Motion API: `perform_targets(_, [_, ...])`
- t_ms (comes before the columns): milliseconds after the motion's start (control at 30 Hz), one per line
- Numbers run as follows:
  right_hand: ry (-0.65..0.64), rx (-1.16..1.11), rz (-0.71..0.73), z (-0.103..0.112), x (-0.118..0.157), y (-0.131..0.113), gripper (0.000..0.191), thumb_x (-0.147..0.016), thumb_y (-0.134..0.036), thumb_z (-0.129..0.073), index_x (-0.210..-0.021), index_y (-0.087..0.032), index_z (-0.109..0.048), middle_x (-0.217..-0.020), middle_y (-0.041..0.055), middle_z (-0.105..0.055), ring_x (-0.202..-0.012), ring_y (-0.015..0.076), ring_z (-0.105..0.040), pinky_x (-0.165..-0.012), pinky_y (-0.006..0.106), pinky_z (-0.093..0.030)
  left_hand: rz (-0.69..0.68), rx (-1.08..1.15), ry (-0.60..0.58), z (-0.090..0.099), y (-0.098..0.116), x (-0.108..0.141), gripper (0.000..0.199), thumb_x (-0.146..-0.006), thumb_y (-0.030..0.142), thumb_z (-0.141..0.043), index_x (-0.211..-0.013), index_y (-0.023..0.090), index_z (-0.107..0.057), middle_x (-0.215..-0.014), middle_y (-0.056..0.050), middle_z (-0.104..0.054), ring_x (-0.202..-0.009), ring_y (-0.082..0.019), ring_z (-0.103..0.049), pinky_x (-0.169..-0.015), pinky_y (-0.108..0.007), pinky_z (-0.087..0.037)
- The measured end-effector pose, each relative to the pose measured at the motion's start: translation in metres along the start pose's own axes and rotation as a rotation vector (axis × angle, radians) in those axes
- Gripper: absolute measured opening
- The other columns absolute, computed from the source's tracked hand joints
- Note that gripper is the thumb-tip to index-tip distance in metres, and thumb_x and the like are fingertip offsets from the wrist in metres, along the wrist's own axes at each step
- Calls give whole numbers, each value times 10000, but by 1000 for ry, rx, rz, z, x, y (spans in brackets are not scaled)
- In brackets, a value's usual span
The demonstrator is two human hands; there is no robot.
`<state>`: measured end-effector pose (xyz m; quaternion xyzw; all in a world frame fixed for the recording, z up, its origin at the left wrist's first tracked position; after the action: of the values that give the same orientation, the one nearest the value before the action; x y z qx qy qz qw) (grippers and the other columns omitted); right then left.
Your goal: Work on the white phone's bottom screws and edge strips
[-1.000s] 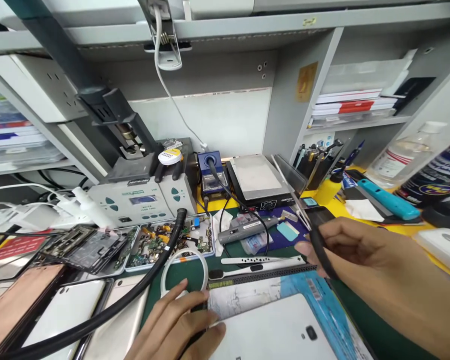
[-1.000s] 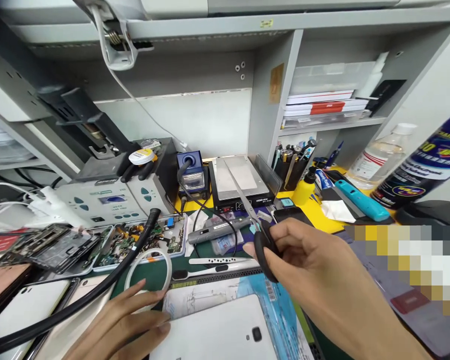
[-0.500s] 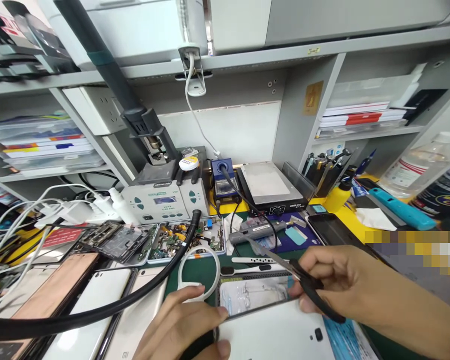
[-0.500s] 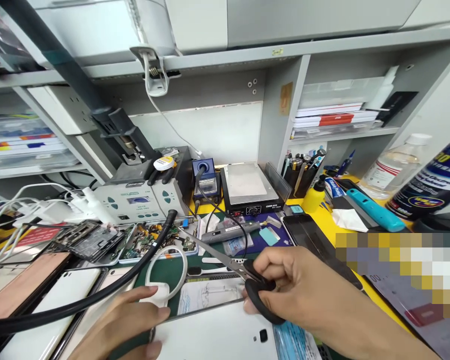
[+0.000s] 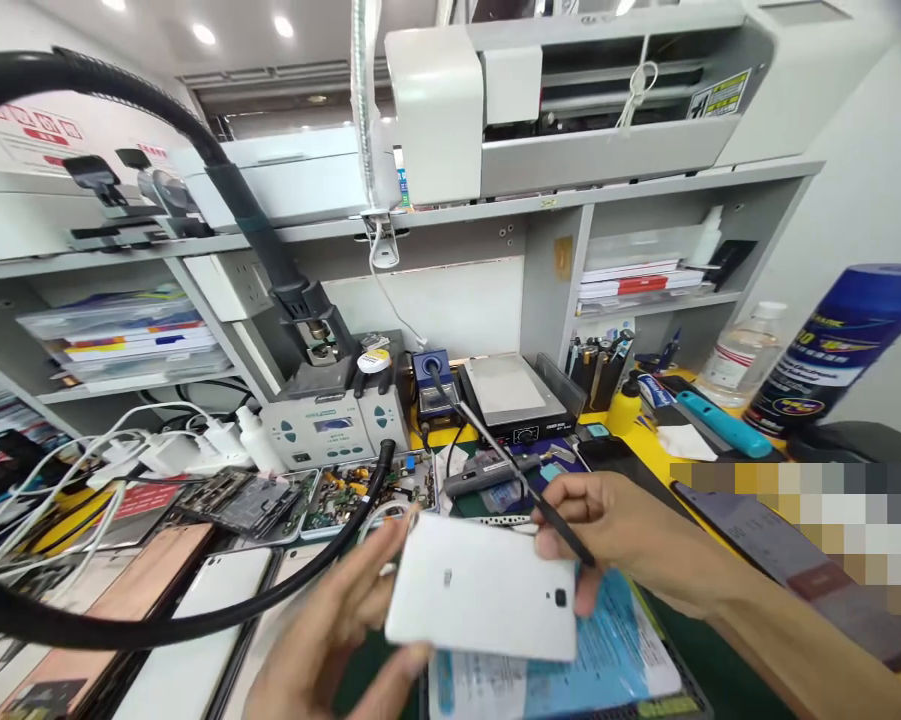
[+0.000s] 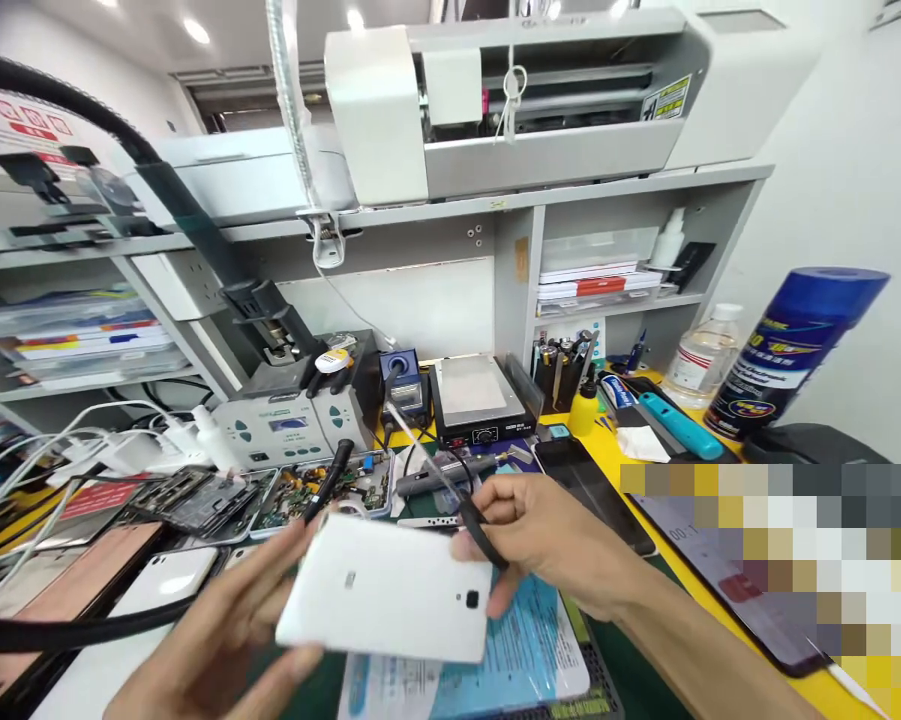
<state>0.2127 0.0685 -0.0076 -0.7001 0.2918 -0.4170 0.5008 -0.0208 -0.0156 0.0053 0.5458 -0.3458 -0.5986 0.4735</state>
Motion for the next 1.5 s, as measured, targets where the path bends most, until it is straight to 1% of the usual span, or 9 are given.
perform_targets(67, [64, -59, 78, -1, 0, -2, 349, -622, -259, -895, -843, -137, -654, -746, 12, -681, -621, 151, -656, -474, 246, -608, 83, 143, 55, -5, 7, -7, 508, -865, 249, -695, -1334, 381, -553, -1397, -3, -604, -1227, -248, -603, -1001, -351, -526])
perform_targets(167, [168, -118, 182, -3, 1, -3, 362, -625, -295, -902, -863, -148, -673, -776, 8, -671, -671, 148, -652, -537, 271, -636, 151, 406, -32, -20, 23, -24, 496, -837, 225, -738, -1311, 274, -597, -1258, -44, -697, -1024, -200, -695, -828, -237, -572])
perform_targets(300, [204, -113, 246, -10, 3, 0, 345, -687, -373, -862, -899, -183, -667, -868, 7, -682, -803, 163, -673, -647, 284, -650, 187, 727, -6, -37, 35, -42, 289, -878, 224, -688, -1161, 165, -676, -1084, -64, -731, -1002, -171, -667, -870, -245, -523])
perform_targets(500, [185, 32, 311, -29, 7, 8, 351, -692, -392, -845, -902, -196, -643, -865, 22, -722, -783, 197, -691, -645, 318, -635, 319, 772, 182, -53, 21, -50, 298, -774, 304, -787, -1004, 153, -672, -854, -35, -715, -747, -156, -663, -680, -256, -548])
perform_targets(767, [262, 500, 289, 3, 13, -9, 296, -758, -429, -770, -843, -204, -597, -634, -2, -672, -497, 168, -626, -375, 219, -415, 351, 714, 339, -2, 16, -70, 302, -722, 255, -801, -971, 161, -658, -773, -26, -686, -681, -182, -671, -592, -289, -580])
perform_targets(900, [248, 696, 213, 14, 15, -7, 290, -845, -453, -656, -838, -234, -466, -536, -52, -596, -384, 127, -509, -361, 216, -342, 386, 702, 376, 19, 4, -72, 234, -731, 251, -787, -888, 166, -635, -677, 5, -633, -585, -159, -635, -519, -269, -562])
perform_targets(1100, [223, 976, 173, 1, 25, -9, 251, -785, -368, -684, -717, -229, -487, -507, -53, -505, -443, 115, -389, -418, 234, -203, 439, 700, 326, 20, -8, -65, 229, -721, 258, -801, -874, 174, -653, -664, 3, -627, -554, -161, -619, -481, -271, -552])
perform_targets(1333, [325, 1392, 179, 1, 28, -9, 211, -809, -410, -634, -725, -226, -574, -668, 31, -649, -589, 197, -572, -517, 272, -299, 434, 665, 294, 17, -9, -63, 243, -712, 316, -810, -847, 164, -676, -692, -10, -622, -573, -152, -592, -501, -263, -542])
perform_targets(1500, [268, 1493, 110, 2, 27, -7, 231, -821, -444, -611, -742, -245, -523, -635, -4, -636, -572, 187, -520, -515, 269, -305, 416, 642, 274, 18, -6, -60, 268, -693, 341, -829, -830, 164, -681, -701, -8, -612, -591, -151, -583, -508, -254, -528])
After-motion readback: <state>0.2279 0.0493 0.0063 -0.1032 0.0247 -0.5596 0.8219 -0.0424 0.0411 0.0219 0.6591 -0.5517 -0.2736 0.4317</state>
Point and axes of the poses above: each hand's wrist, its own x-axis away from the middle knuckle, its own z-axis out of the back of the hand, y = z × x, the point moved 5 cm from there along -x, towards the middle knuckle
